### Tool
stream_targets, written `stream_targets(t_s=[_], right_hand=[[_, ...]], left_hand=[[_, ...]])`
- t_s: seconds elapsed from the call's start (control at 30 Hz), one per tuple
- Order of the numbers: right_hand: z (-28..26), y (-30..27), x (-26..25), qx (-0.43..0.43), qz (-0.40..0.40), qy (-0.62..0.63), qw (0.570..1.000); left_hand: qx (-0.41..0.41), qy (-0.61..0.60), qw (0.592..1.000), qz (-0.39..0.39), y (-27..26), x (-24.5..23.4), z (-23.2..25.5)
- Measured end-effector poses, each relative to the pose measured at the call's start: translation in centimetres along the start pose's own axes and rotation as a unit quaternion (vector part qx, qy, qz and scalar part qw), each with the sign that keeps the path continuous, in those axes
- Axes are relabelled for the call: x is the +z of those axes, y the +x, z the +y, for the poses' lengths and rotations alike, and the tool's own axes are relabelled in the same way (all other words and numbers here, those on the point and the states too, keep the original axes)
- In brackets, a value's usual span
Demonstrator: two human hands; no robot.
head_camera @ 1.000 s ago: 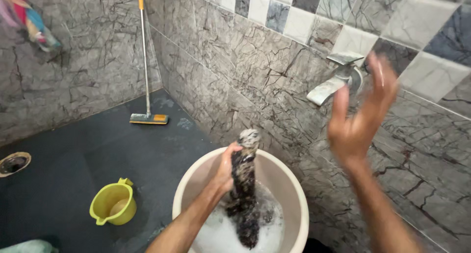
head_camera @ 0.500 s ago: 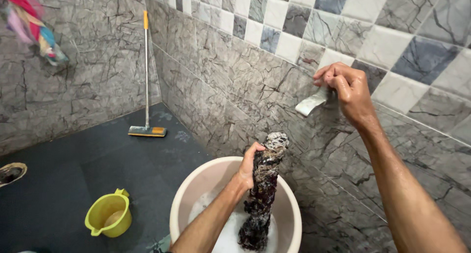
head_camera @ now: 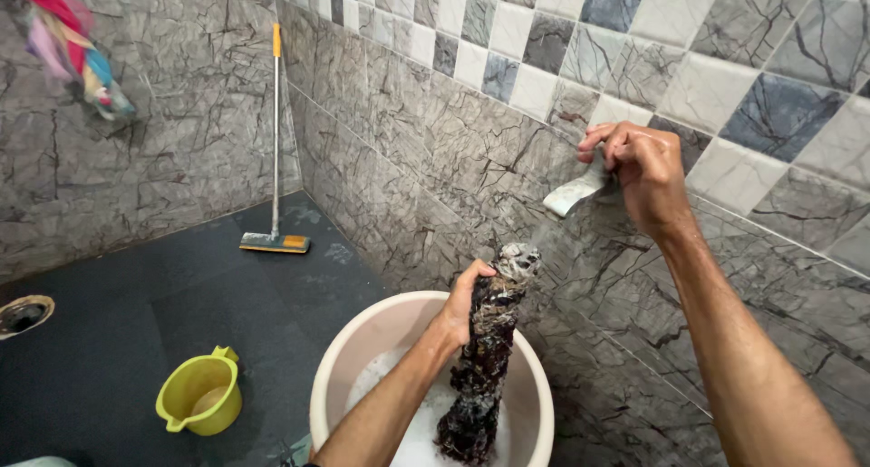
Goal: The person washes several small rugs by hand in a basin filled with soapy water, scrubbing and rinsing them individually.
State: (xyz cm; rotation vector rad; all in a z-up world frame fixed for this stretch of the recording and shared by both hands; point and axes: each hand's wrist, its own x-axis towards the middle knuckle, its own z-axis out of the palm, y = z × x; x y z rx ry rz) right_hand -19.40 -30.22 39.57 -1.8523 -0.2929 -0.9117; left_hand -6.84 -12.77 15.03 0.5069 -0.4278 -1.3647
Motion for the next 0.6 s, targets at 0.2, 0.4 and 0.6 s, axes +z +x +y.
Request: stream_targets(t_s=[0.2, 0.4, 0.6], right_hand=[[0.7, -0.1, -0.4, 0.012, 0.000, 0.022, 1.000], [0.2, -0.2, -0.1, 0.001, -0.009, 0.012, 1.000], [-1.2, -0.4, 2.8, 0.008, 0.053, -0.399, 0.915]], left_hand=[[-0.005, 0.000, 1.000, 0.011, 0.3, -0.9, -0.1], [0.002, 0.017, 0.999, 0.033, 0.2, -0.2, 0.4], [0.130, 0.222, 0.961, 0.102, 0.9, -2.5, 0.2]])
